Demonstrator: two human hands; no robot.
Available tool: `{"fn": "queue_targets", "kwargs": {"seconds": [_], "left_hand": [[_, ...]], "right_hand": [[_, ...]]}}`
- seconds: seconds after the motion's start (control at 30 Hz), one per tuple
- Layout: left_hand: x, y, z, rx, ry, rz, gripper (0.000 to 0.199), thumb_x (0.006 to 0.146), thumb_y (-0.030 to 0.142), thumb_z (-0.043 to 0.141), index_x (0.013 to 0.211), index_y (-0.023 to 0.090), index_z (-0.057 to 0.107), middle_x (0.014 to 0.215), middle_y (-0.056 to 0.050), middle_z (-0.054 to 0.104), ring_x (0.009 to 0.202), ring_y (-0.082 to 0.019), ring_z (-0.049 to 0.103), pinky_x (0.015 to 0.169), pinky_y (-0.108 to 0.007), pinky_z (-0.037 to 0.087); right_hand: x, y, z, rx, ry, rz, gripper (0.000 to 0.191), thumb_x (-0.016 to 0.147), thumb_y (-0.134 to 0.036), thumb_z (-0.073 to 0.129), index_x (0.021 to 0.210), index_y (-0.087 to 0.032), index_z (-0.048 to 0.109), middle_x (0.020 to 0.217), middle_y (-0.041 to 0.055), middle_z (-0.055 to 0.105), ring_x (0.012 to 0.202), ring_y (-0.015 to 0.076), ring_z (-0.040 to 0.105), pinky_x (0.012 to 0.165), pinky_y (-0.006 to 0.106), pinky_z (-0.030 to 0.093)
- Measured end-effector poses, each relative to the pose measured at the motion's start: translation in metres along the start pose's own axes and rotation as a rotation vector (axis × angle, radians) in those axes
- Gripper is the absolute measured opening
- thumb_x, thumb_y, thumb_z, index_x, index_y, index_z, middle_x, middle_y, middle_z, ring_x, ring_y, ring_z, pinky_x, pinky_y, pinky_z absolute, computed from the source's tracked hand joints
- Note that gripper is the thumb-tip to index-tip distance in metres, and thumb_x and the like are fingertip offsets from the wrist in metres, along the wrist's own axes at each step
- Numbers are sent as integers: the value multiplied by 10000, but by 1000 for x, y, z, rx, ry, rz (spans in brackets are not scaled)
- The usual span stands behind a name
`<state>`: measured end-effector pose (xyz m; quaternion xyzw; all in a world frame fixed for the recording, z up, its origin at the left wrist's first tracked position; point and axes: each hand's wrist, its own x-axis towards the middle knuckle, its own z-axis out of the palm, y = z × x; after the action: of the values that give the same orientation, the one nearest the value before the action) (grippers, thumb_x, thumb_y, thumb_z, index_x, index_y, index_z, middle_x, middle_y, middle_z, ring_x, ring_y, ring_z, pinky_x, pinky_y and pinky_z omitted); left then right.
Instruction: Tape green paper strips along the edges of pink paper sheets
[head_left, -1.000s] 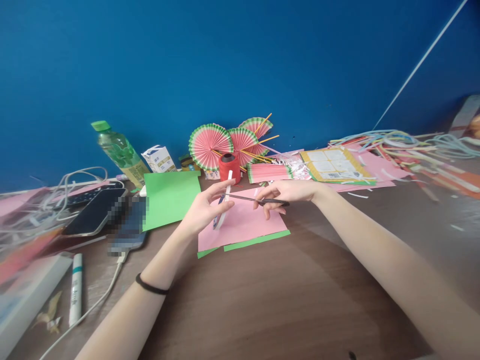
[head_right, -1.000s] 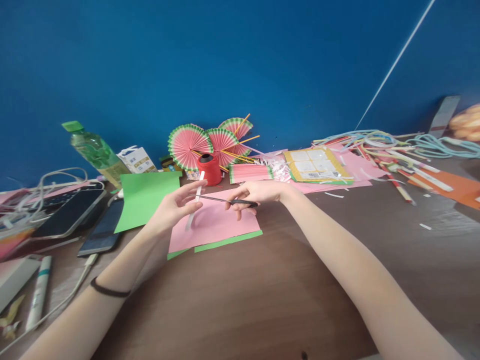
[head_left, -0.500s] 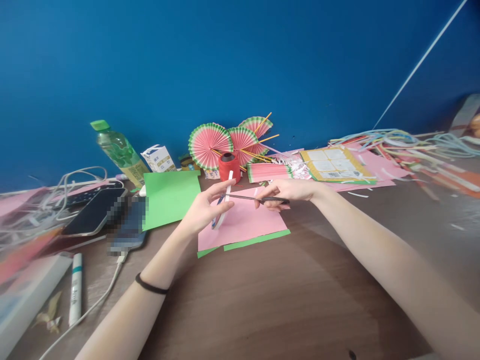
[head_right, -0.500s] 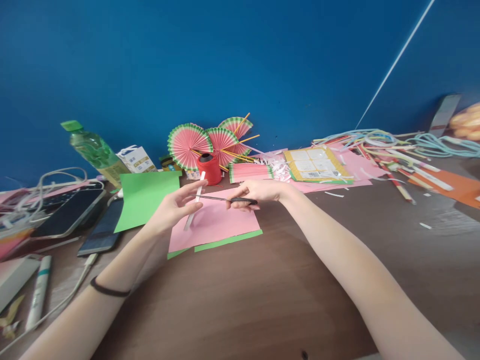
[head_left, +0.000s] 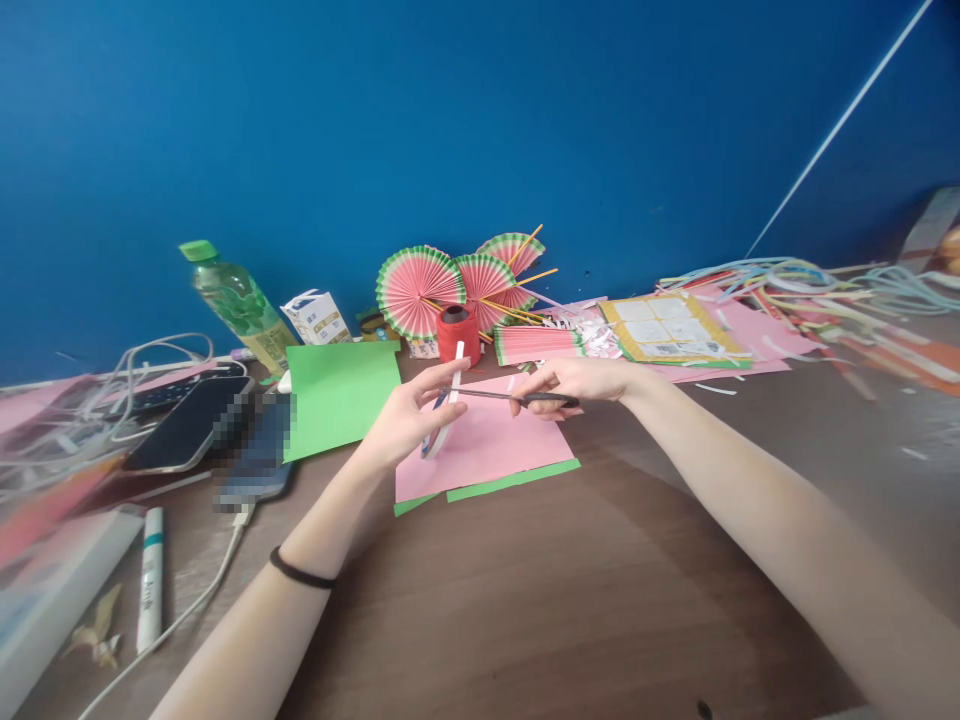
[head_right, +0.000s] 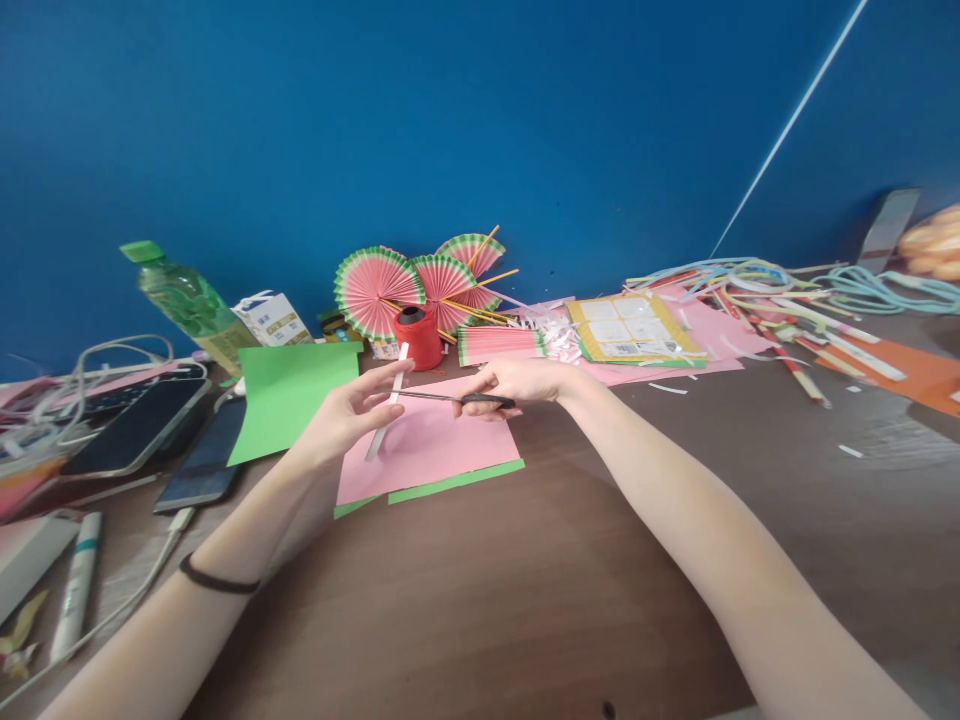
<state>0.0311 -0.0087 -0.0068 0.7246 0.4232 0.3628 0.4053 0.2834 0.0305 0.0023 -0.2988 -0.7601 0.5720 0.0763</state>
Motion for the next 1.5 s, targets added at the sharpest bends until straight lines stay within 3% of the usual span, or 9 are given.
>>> {"fn": "queue_targets", "kwargs": {"seconds": [0.23, 0.53, 1.13, 1.33, 1.5], "left_hand": [[0, -2, -1, 4, -4, -10, 596, 713, 443, 649, 1265, 264, 512, 1374, -58, 461, 1213, -283, 461, 1019, -402, 362], [1, -7, 1, 18, -9, 76, 602, 745, 401, 625, 1310, 284, 453, 1421, -35, 389, 1261, -252, 408, 1058, -360, 314], [2, -7, 0, 24, -22, 46, 621, 714, 410, 645, 1299, 311, 461, 1401, -32, 405, 1222, -266, 447, 1056, -396, 313], [2, -6, -5, 12, -48, 4, 719, 708, 403, 646, 1361, 327, 356, 1455, -37, 316, 1182, -255, 477, 1021, -394, 356], [2, -4, -9, 67, -50, 1, 726, 720, 341, 617, 1376, 357, 305, 1468, -29, 252, 1149, -222, 494, 1028, -397, 343]], "right_hand": [[-1, -1, 1, 15, -5, 5, 360, 788, -360, 599, 1039, -102, 620, 556, -50, 392, 481, 54, 387, 424, 201, 295], [0, -1, 4, 2, -40, -29, 449, 806, -420, 577, 1109, -90, 602, 573, -46, 433, 456, 44, 380, 459, 216, 316], [0, 0, 1, 4, 12, -38, 360, 777, -383, 602, 1000, -103, 636, 575, -50, 412, 435, 30, 347, 391, 199, 233], [1, 0, 3, -25, 8, -4, 358, 779, -393, 601, 991, -106, 632, 535, -50, 423, 438, 43, 356, 415, 206, 267], [-5, -3, -2, -69, 141, 11, 431, 779, -478, 568, 1018, -121, 598, 576, -35, 480, 448, 55, 407, 465, 224, 317]]}}
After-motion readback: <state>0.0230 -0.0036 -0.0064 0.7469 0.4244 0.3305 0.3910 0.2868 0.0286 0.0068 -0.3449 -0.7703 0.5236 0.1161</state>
